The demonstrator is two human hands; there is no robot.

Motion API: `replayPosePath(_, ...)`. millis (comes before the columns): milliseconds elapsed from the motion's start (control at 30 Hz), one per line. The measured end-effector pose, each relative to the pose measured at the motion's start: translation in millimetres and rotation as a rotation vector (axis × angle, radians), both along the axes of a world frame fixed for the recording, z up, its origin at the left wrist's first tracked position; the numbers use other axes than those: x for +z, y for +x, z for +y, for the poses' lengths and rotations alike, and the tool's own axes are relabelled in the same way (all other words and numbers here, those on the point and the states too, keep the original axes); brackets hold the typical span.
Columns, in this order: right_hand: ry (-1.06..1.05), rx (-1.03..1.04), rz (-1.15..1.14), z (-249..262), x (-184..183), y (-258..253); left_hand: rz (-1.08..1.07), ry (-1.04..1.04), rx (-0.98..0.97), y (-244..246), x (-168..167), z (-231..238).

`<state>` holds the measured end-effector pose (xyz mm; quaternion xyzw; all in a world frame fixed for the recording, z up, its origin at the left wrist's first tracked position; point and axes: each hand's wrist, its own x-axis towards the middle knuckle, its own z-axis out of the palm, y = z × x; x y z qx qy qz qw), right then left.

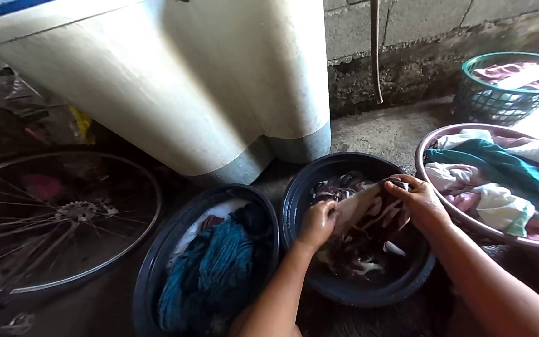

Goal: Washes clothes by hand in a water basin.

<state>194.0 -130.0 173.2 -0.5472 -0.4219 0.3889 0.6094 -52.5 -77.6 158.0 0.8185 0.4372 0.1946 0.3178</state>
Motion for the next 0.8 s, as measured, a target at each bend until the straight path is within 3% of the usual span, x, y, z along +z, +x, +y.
replayPosePath(133, -0.123, 0.177, -0.339, 2.3, -7.0, -12.0, -0.360, 0.098, -0.027, 1.9, 4.7, 3.1)
replayPosePath(233, -0.152, 0.330, -0.519, 1.4, -9.9, -39.1, -0.365, 0.046, -0.178, 14.6, 2.0, -6.0)
replayPosePath(333, -0.138, 0.388, -0.569, 0.2, -19.8, -52.5, -0.319, 0.075, -0.212, 19.3, 1.7, -11.0)
replayPosePath(433, -0.070, 0.371, -0.489, 1.1, -27.9, -53.8, -0.439, 0.161, -0.134, 19.6, -4.1, -10.1)
replayPosePath(500, -0.035, 0.357, -0.395, 0.1, -21.9, -54.2, -0.596, 0.114, -0.108, 20.0, -10.8, -8.6)
replayPosePath(700, 0.162, 0.479, 0.000, -2.5, 7.0, -45.0, -0.626, -0.462, -0.277, 18.0, -6.6, -15.0)
replayPosePath(800, 0.230, 0.510, 0.170, -1.3, 9.1, -50.9, -0.624, -0.535, -0.285, 22.1, -11.6, -24.1)
